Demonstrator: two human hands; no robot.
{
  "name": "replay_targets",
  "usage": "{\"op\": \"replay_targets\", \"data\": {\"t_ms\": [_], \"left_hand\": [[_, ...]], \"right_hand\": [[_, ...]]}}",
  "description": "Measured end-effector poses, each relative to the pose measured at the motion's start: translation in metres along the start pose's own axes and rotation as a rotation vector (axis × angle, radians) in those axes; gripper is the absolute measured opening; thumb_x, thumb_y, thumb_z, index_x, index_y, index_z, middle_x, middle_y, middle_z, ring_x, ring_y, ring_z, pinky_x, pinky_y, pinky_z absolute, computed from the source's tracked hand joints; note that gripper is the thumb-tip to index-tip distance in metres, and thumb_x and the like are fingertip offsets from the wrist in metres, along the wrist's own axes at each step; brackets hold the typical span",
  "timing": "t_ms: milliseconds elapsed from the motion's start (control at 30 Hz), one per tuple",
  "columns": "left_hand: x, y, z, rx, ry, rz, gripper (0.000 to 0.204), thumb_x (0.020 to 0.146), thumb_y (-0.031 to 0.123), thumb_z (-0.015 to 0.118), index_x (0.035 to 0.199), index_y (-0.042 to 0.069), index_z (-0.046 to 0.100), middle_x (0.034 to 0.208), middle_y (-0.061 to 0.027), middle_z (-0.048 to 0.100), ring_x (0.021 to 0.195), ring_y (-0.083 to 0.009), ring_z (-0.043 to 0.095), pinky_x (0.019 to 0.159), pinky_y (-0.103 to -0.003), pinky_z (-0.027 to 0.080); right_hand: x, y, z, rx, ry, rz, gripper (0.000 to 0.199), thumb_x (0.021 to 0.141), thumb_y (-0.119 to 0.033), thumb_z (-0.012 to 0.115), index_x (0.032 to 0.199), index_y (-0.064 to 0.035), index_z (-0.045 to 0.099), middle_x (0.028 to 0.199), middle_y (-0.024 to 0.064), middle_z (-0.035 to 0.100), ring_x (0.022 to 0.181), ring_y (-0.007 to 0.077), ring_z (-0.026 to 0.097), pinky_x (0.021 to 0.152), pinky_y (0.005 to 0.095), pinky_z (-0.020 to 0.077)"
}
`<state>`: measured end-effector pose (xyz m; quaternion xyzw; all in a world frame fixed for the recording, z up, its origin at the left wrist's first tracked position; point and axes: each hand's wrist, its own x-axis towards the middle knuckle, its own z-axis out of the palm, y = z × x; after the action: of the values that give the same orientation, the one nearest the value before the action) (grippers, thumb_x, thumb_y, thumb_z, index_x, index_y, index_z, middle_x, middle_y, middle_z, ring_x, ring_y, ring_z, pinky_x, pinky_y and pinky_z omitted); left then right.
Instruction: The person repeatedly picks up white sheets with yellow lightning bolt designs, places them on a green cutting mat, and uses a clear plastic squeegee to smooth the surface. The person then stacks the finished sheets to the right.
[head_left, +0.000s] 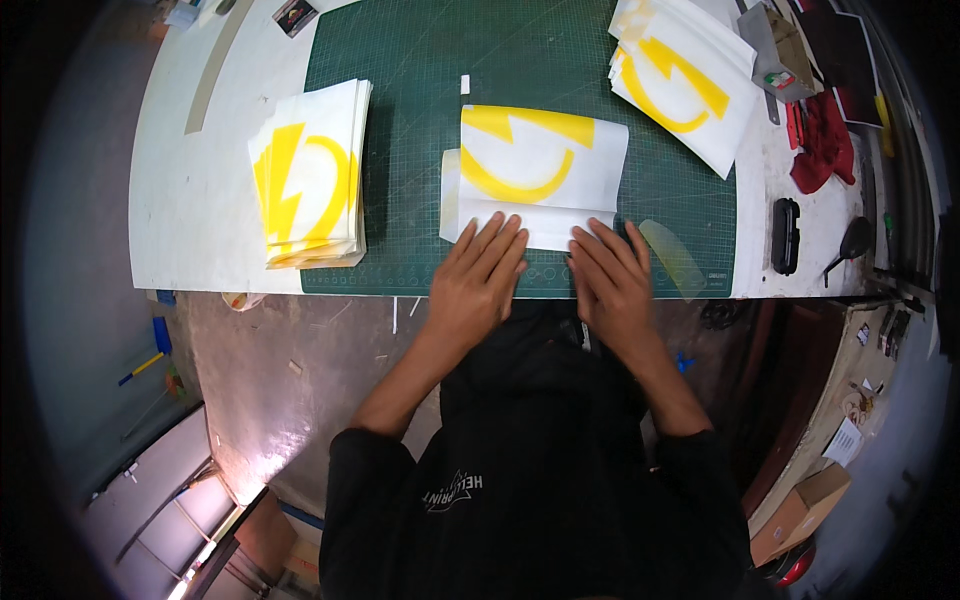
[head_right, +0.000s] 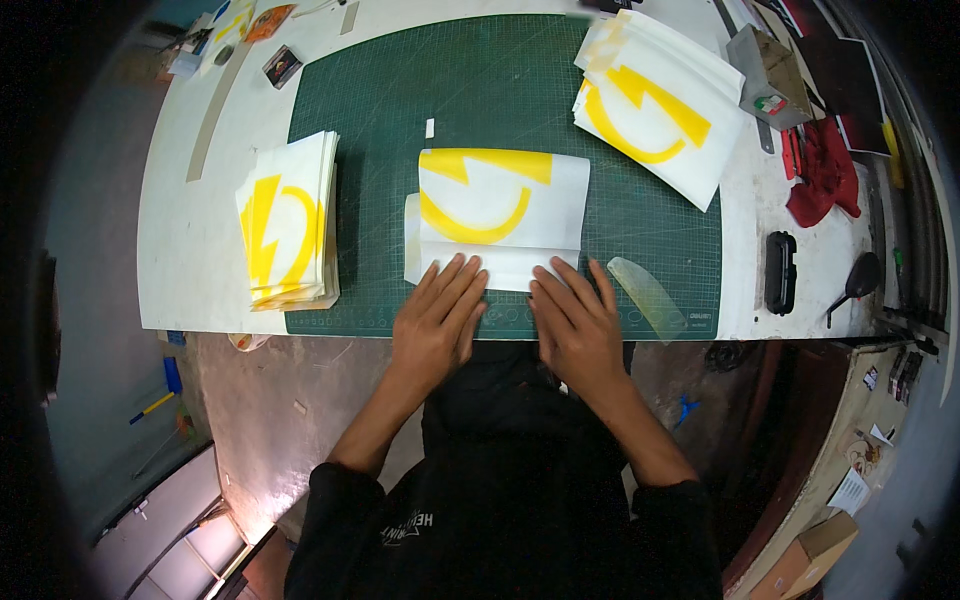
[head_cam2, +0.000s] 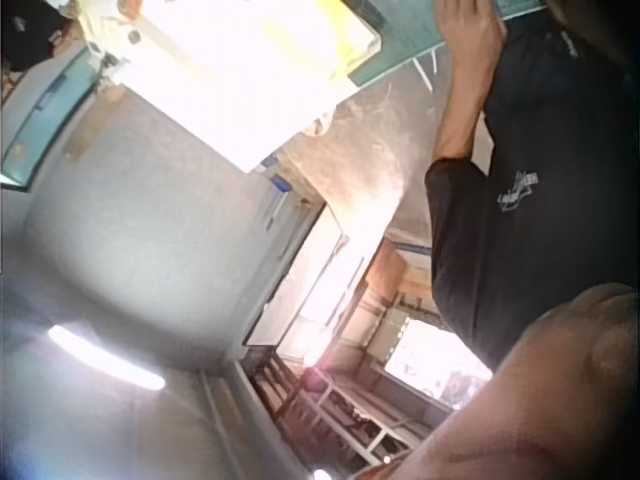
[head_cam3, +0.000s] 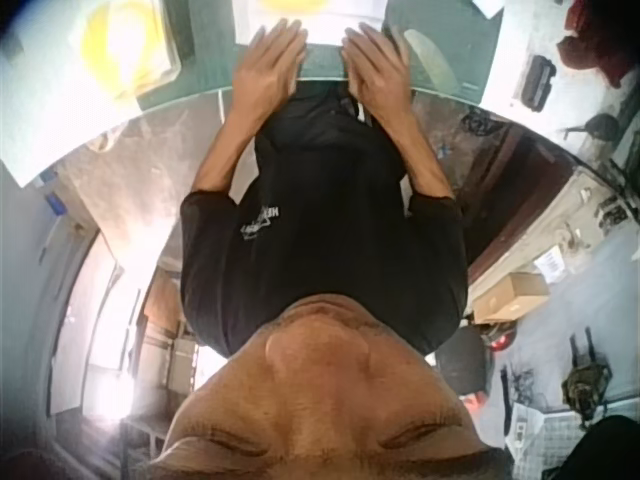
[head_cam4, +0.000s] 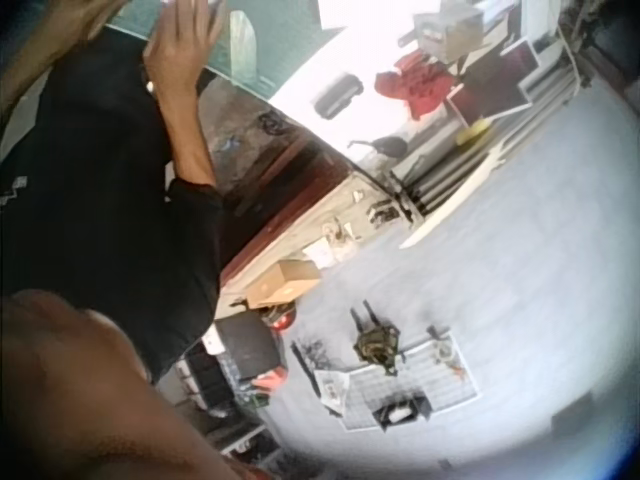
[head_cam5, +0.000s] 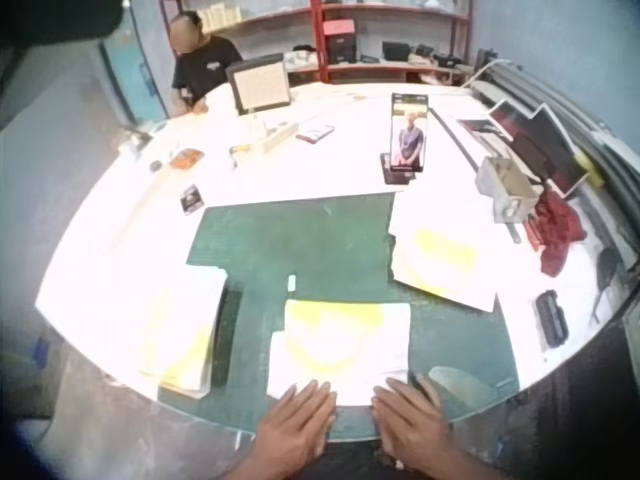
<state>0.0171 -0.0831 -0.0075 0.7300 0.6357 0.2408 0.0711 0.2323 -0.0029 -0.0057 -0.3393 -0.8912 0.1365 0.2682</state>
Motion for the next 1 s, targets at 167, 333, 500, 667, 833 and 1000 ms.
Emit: {"op": "replay_targets", "data": {"t_ms": [167,333,500,667,833,1000], "left_hand": [[-0.013,0.001,-0.010,0.026,-0.142,-0.051,0.058,0.101,0.026,0.067,0.156,0.010,0.053,0.164,-0.0171,0.046,0.153,-0.0383,0.042,0.124,-0.056,0.034],[-0.015,0.000,-0.005,0.057,-0.161,-0.056,0.062,0.103,0.031,0.066,0.158,0.009,0.050,0.166,-0.0186,0.042,0.156,-0.0392,0.037,0.126,-0.059,0.029],[-0.020,0.009,0.003,0.045,-0.097,-0.094,0.063,0.101,0.033,0.069,0.155,0.005,0.052,0.165,-0.0196,0.044,0.156,-0.0409,0.035,0.126,-0.060,0.029],[-0.011,0.012,0.005,0.017,0.011,-0.073,0.057,0.097,0.029,0.074,0.145,0.002,0.061,0.156,-0.0193,0.054,0.149,-0.0390,0.046,0.122,-0.059,0.034],[0.019,-0.005,0.002,0.082,0.102,-0.051,0.034,0.092,0.023,0.079,0.121,0.006,0.072,0.129,-0.0146,0.069,0.123,-0.0310,0.061,0.110,-0.051,0.041],[0.057,-0.023,-0.014,0.041,-0.134,0.012,0.061,0.097,0.029,0.073,0.147,0.000,0.054,0.160,-0.0206,0.046,0.149,-0.0340,0.043,0.125,-0.053,0.028]], "right_hand": [[0.005,-0.035,-0.001,-0.075,-0.121,0.145,0.037,0.096,-0.027,0.075,0.131,-0.0150,0.073,0.146,0.0141,0.059,0.143,0.0368,0.049,0.120,0.0665,0.0286],[-0.028,-0.007,-0.010,-0.217,-0.127,0.159,0.045,0.098,-0.040,0.072,0.140,-0.0247,0.069,0.153,0.0169,0.051,0.147,0.0415,0.040,0.118,0.0772,0.0032],[-0.024,0.005,-0.045,-0.082,0.080,0.288,0.049,0.100,-0.024,0.071,0.147,-0.0120,0.062,0.144,0.0204,0.058,0.136,0.0347,0.053,0.119,0.0570,0.0319],[0.055,0.045,-0.020,1.262,0.210,0.556,0.064,0.103,-0.011,0.067,0.159,0.0015,0.039,0.132,0.0157,0.063,0.123,0.0205,0.061,0.108,0.0305,0.0469],[0.112,0.083,-0.001,1.554,0.123,0.712,0.067,0.104,-0.010,0.067,0.160,0.0032,0.034,0.128,0.0150,0.062,0.122,0.0180,0.061,0.110,0.0285,0.0461],[0.121,0.076,-0.005,1.134,0.050,0.815,0.060,0.100,-0.013,0.072,0.153,0.0020,0.046,0.123,0.0168,0.065,0.116,0.0207,0.063,0.105,0.0325,0.0487]]}}
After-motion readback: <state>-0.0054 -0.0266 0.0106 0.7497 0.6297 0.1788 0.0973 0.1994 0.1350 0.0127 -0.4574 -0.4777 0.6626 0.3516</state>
